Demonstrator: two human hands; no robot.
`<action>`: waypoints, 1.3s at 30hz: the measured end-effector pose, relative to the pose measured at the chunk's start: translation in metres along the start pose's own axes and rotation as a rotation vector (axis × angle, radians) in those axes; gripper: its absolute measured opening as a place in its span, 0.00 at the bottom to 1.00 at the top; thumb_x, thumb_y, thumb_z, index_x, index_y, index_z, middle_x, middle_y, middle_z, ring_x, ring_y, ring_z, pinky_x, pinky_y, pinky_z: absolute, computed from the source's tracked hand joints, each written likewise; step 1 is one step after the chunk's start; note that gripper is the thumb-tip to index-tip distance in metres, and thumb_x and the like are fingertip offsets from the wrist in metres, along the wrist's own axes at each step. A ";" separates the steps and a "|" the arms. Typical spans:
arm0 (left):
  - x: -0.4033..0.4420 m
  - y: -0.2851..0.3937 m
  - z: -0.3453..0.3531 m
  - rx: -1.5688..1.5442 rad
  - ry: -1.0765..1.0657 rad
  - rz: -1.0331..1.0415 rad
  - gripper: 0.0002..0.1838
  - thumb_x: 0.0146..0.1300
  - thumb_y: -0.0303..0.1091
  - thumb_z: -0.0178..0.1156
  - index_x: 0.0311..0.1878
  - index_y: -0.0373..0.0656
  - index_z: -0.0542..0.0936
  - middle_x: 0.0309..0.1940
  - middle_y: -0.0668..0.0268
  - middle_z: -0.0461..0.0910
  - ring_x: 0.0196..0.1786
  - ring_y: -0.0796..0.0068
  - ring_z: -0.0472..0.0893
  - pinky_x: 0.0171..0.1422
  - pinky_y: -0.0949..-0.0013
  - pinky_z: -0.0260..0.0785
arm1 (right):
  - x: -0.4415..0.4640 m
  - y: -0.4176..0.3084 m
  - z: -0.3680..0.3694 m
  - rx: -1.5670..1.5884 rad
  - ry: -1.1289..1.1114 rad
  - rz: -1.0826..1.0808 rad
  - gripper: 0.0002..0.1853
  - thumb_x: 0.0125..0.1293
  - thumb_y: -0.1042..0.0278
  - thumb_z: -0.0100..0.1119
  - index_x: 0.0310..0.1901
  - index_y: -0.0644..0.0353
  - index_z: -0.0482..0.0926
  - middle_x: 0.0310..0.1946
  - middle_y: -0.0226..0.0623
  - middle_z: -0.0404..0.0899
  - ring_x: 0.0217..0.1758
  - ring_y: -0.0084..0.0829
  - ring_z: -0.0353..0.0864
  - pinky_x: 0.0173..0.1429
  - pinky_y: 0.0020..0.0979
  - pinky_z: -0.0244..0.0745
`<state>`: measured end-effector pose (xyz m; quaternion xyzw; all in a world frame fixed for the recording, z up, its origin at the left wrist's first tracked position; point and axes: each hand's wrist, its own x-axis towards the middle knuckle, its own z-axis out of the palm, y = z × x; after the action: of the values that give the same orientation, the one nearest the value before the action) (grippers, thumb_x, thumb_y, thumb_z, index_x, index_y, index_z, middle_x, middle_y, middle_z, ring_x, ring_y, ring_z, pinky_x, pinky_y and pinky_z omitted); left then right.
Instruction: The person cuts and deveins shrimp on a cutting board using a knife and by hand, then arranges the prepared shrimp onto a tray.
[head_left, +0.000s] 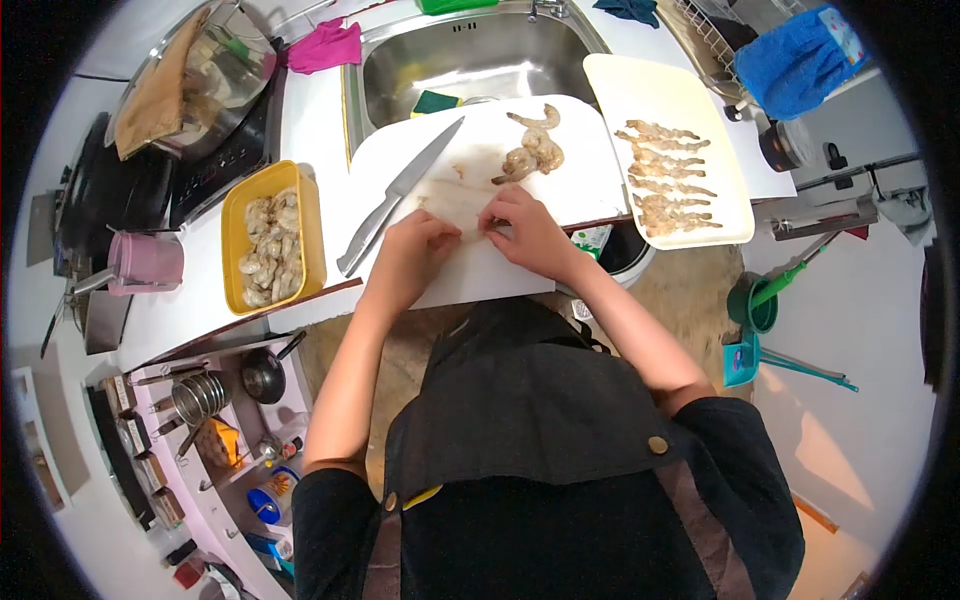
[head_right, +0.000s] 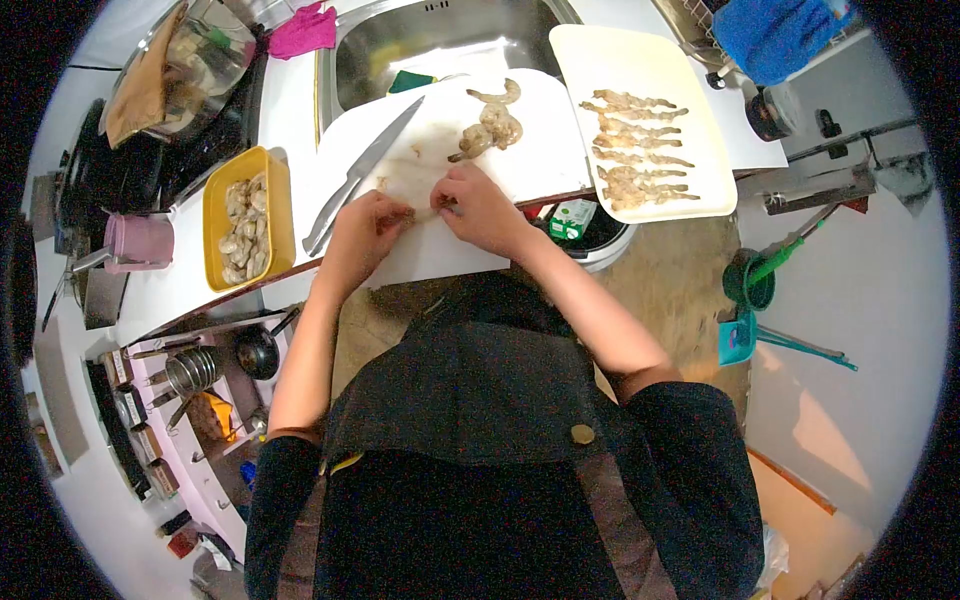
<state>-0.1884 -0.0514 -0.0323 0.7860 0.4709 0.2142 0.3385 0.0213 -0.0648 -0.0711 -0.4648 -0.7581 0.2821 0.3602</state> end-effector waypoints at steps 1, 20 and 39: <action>-0.003 0.002 0.000 -0.022 -0.004 -0.023 0.07 0.56 0.27 0.66 0.39 0.38 0.85 0.32 0.56 0.79 0.34 0.58 0.82 0.41 0.63 0.75 | -0.002 -0.002 0.000 -0.005 0.011 -0.014 0.08 0.52 0.77 0.65 0.36 0.61 0.79 0.38 0.41 0.77 0.45 0.42 0.76 0.50 0.35 0.74; 0.013 0.006 0.022 0.182 0.070 0.096 0.05 0.58 0.27 0.58 0.30 0.38 0.82 0.31 0.55 0.77 0.36 0.52 0.78 0.42 0.53 0.72 | 0.007 0.000 0.022 -0.019 0.084 -0.013 0.08 0.48 0.79 0.64 0.28 0.65 0.73 0.30 0.42 0.72 0.39 0.44 0.73 0.42 0.38 0.70; 0.005 0.001 -0.007 0.165 0.058 0.001 0.07 0.56 0.27 0.62 0.36 0.39 0.86 0.32 0.54 0.82 0.36 0.54 0.82 0.43 0.61 0.75 | 0.015 -0.017 0.035 -0.026 0.059 -0.052 0.05 0.49 0.76 0.61 0.29 0.65 0.77 0.33 0.44 0.75 0.45 0.47 0.74 0.50 0.42 0.72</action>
<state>-0.1899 -0.0456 -0.0267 0.8051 0.4959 0.1973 0.2588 -0.0202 -0.0611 -0.0740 -0.4576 -0.7626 0.2487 0.3837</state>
